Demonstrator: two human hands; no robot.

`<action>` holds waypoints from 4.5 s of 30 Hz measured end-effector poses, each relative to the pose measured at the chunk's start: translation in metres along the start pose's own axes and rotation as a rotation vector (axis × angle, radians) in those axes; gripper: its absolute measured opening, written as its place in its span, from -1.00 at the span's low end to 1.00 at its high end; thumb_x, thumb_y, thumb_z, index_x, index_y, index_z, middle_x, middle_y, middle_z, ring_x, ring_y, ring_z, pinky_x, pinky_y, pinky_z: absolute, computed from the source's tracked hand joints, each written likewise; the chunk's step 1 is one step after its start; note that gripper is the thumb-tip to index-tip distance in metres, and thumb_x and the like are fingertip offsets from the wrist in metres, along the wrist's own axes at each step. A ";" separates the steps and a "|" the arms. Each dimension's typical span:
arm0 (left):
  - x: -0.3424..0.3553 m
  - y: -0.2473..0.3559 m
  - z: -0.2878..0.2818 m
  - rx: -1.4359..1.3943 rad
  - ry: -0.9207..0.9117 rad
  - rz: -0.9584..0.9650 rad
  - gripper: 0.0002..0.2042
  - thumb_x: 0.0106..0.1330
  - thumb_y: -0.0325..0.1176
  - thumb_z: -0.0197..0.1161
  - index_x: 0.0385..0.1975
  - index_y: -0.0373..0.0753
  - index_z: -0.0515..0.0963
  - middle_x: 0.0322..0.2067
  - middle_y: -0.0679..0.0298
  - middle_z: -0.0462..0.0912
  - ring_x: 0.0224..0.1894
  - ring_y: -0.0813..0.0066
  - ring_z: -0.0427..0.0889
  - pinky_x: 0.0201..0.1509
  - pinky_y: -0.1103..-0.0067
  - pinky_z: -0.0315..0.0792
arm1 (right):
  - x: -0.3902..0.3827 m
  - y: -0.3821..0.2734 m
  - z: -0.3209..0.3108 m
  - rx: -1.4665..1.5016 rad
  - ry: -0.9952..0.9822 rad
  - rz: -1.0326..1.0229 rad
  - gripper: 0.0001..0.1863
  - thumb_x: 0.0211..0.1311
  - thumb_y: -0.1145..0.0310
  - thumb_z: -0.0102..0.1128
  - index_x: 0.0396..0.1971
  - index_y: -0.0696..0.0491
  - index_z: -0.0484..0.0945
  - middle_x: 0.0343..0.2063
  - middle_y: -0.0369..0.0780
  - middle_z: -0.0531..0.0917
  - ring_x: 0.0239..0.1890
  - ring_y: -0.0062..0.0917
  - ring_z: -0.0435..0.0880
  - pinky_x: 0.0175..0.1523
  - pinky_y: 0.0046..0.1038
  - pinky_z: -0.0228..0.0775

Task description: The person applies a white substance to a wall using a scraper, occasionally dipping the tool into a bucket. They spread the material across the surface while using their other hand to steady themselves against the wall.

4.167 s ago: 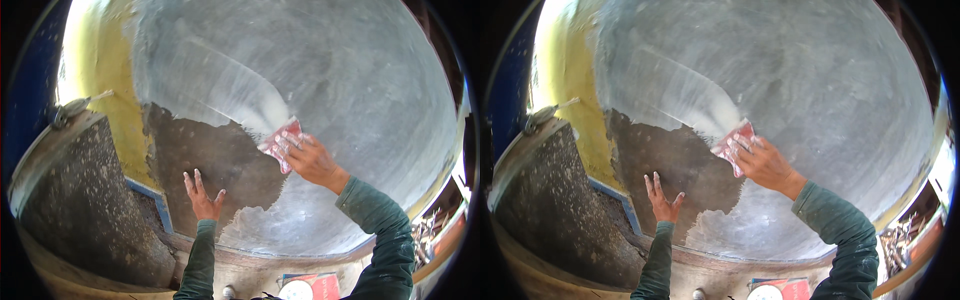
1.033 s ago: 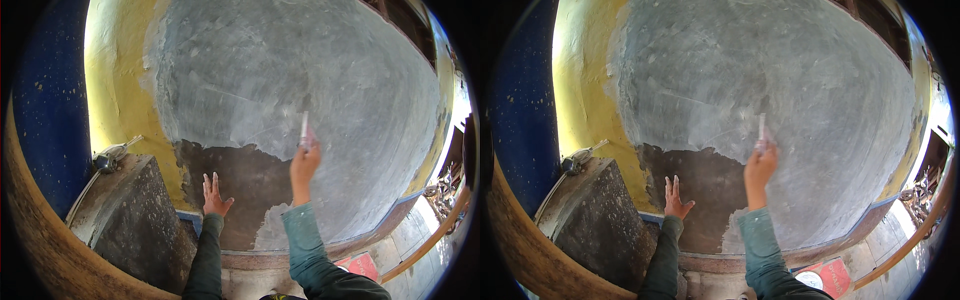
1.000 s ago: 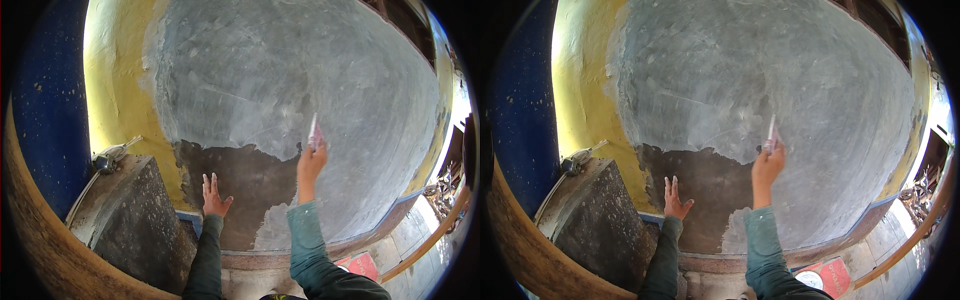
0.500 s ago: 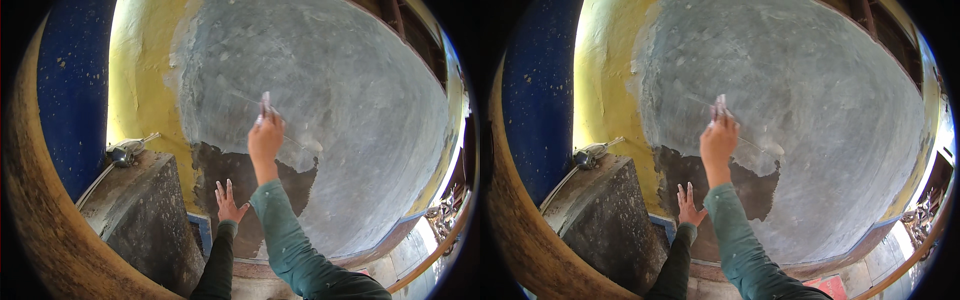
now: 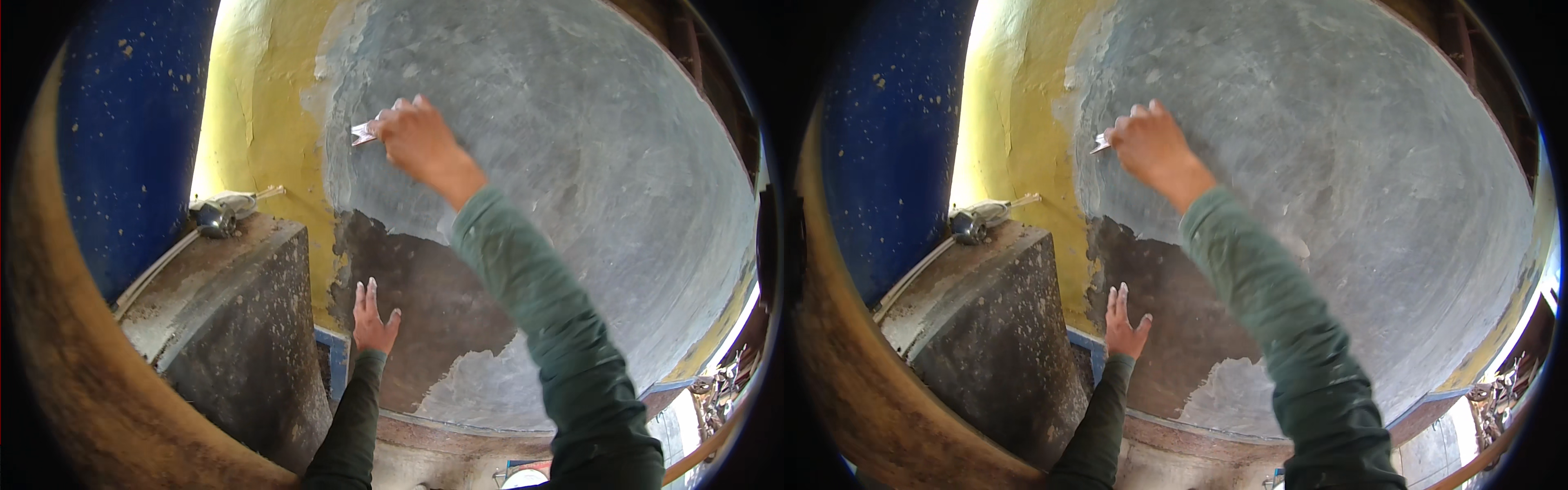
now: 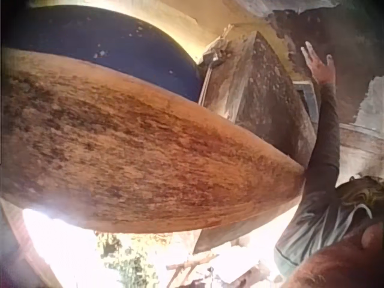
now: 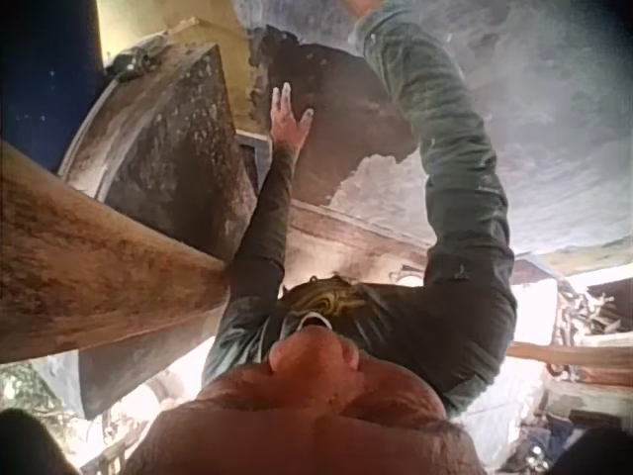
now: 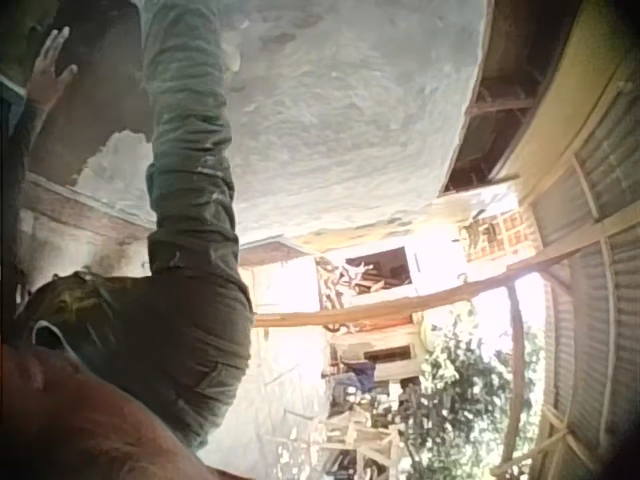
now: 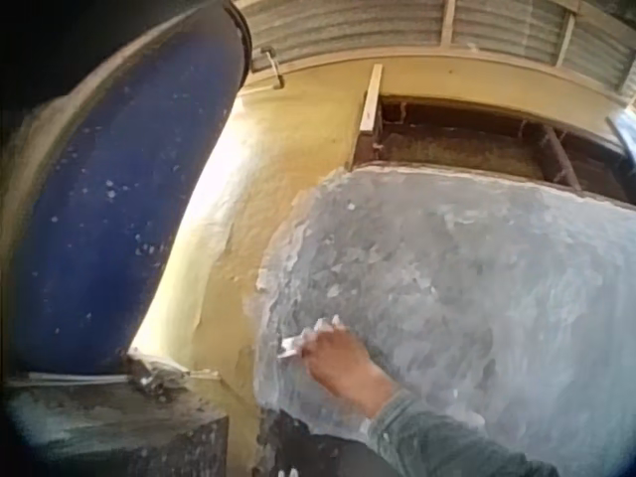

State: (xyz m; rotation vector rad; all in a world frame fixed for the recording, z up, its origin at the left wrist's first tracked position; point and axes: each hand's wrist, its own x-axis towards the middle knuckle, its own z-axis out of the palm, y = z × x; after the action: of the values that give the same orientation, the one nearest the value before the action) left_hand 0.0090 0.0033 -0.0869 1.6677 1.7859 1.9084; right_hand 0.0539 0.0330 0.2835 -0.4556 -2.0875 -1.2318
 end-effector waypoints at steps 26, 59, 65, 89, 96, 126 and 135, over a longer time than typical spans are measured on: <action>0.054 0.043 0.106 0.142 0.534 -0.002 -0.33 0.54 0.04 -0.12 0.56 -0.15 0.05 0.57 0.08 -0.04 0.60 -0.02 -0.12 0.59 0.06 -0.22 | -0.330 0.071 -0.080 0.016 -0.430 -0.097 -0.63 0.03 0.40 0.31 -0.09 0.04 0.67 -0.12 -0.23 0.68 0.05 -0.34 0.61 0.14 -0.23 0.37; -0.053 0.056 0.158 0.423 -0.311 0.795 -0.32 0.29 -0.05 0.30 0.44 0.04 0.33 0.47 0.34 0.24 0.53 0.20 0.12 0.59 0.09 -0.12 | -0.387 0.085 -0.120 0.234 0.183 0.910 -0.71 0.39 0.52 0.08 0.03 0.20 0.64 -0.07 -0.09 0.74 -0.10 -0.22 0.72 0.03 -0.38 0.50; -0.044 -0.028 0.089 0.397 0.101 0.263 -0.27 0.38 -0.04 0.23 0.51 -0.09 0.17 0.55 0.16 0.06 0.59 0.08 -0.07 0.58 0.03 -0.13 | -0.429 0.071 -0.109 0.199 0.339 1.219 -0.73 0.37 0.44 0.13 -0.09 0.32 0.64 -0.18 0.02 0.73 -0.19 -0.15 0.72 -0.04 -0.30 0.50; -0.010 -0.008 0.009 0.299 -0.225 0.143 0.16 -0.02 -0.18 0.60 0.58 -0.08 -0.08 0.58 0.01 -0.22 0.59 -0.14 -0.17 0.54 0.20 0.14 | -0.349 -0.097 0.003 0.372 0.155 0.924 -0.62 0.18 0.46 0.19 0.03 0.11 0.62 -0.19 -0.07 0.68 -0.08 -0.13 0.64 0.03 -0.18 0.43; -0.010 0.003 0.012 0.251 -0.257 0.107 0.16 -0.02 -0.23 0.59 0.58 -0.06 -0.09 0.58 0.00 -0.23 0.58 -0.19 -0.19 0.54 0.17 0.14 | -0.335 0.021 -0.038 0.032 0.503 1.111 -0.68 0.30 0.43 0.11 0.01 0.20 0.61 -0.13 -0.01 0.67 -0.06 -0.07 0.63 0.05 -0.17 0.43; -0.009 -0.018 -0.007 0.195 -0.320 0.110 0.19 -0.08 -0.30 0.57 0.59 0.00 -0.11 0.59 0.01 -0.25 0.57 -0.26 -0.18 0.57 0.13 0.06 | -0.228 -0.105 0.014 0.344 0.146 0.701 -0.44 0.22 0.50 0.12 0.28 -0.03 0.52 0.05 -0.24 0.65 0.03 -0.30 0.56 0.17 -0.20 0.33; -0.008 -0.005 0.003 0.177 -0.336 0.082 0.19 -0.05 -0.28 0.58 0.59 0.03 -0.13 0.59 0.06 -0.27 0.58 -0.24 -0.18 0.55 0.13 0.11 | -0.232 0.000 -0.004 -0.031 0.429 1.032 -0.50 0.36 0.50 0.03 0.30 0.03 0.47 0.14 -0.20 0.63 0.13 -0.24 0.55 0.25 -0.20 0.29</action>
State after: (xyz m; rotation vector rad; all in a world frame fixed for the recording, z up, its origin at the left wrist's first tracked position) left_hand 0.0119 0.0022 -0.0960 2.0039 1.8158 1.4188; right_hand 0.2222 0.0369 0.1241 -1.0084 -1.1653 -0.6414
